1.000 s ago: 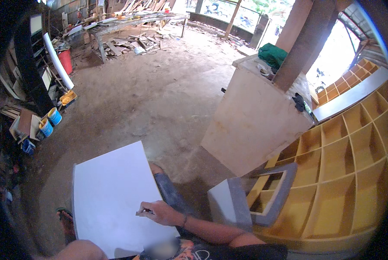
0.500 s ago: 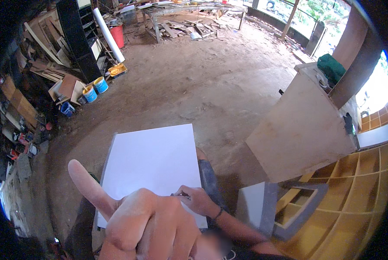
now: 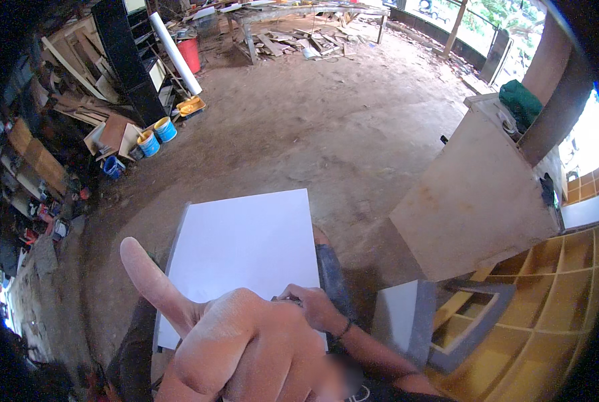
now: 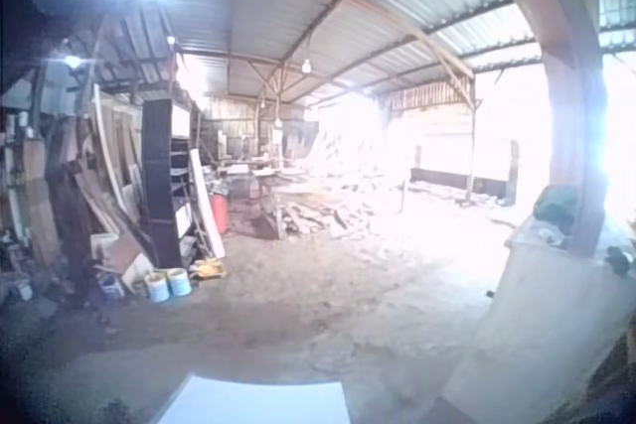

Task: The person uses a utility knife to score and cut the edge of a white laminate sheet while holding it on their lap.

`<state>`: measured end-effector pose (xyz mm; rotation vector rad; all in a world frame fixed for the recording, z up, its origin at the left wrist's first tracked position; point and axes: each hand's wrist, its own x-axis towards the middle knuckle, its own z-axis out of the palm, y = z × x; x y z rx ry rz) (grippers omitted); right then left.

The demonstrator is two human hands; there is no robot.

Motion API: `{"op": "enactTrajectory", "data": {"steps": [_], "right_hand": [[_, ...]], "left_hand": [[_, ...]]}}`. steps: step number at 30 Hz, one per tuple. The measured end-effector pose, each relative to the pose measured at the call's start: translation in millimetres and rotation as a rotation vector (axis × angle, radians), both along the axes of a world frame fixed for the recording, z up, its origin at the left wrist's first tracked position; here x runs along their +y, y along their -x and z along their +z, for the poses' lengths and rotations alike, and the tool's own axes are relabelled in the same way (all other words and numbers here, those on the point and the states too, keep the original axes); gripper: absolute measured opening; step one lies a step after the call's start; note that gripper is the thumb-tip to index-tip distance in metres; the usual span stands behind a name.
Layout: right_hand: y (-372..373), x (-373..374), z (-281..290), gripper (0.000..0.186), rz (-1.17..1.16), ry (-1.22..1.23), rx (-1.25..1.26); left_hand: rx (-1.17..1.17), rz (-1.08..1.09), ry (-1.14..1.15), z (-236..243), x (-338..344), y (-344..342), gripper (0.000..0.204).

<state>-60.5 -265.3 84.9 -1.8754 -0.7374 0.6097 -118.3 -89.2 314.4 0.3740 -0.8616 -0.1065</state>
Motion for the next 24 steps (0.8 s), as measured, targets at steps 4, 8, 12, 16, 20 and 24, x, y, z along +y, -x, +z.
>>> {"op": "enactTrajectory", "data": {"steps": [4,8,12,16,20,24], "right_hand": [[-0.3,4.4,-4.0,0.021,0.012,-0.008,0.007],[-0.1,3.3,-1.2,0.021,0.008,-0.004,0.008],[0.6,4.2,-6.2,0.021,0.011,-0.011,0.022],[0.3,1.7,0.9,0.02,0.009,-0.002,0.004],[1.4,4.3,-18.1,0.021,0.001,-0.024,0.002],[-2.4,-1.1,-21.3,0.02,0.004,0.028,-0.01]], "left_hand": [[-0.023,0.0,-0.012,1.1,-0.1,-0.4,0.066],[-0.051,-0.004,-0.01,2.3,0.3,-1.3,0.066],[-0.075,0.007,-0.031,2.2,0.1,-0.1,0.066],[-0.108,0.001,-0.031,3.6,1.5,0.6,0.066],[-0.139,0.003,-0.037,4.5,2.2,-1.1,0.066],[-0.189,0.0,-0.035,2.2,1.4,-8.2,0.066]]}}
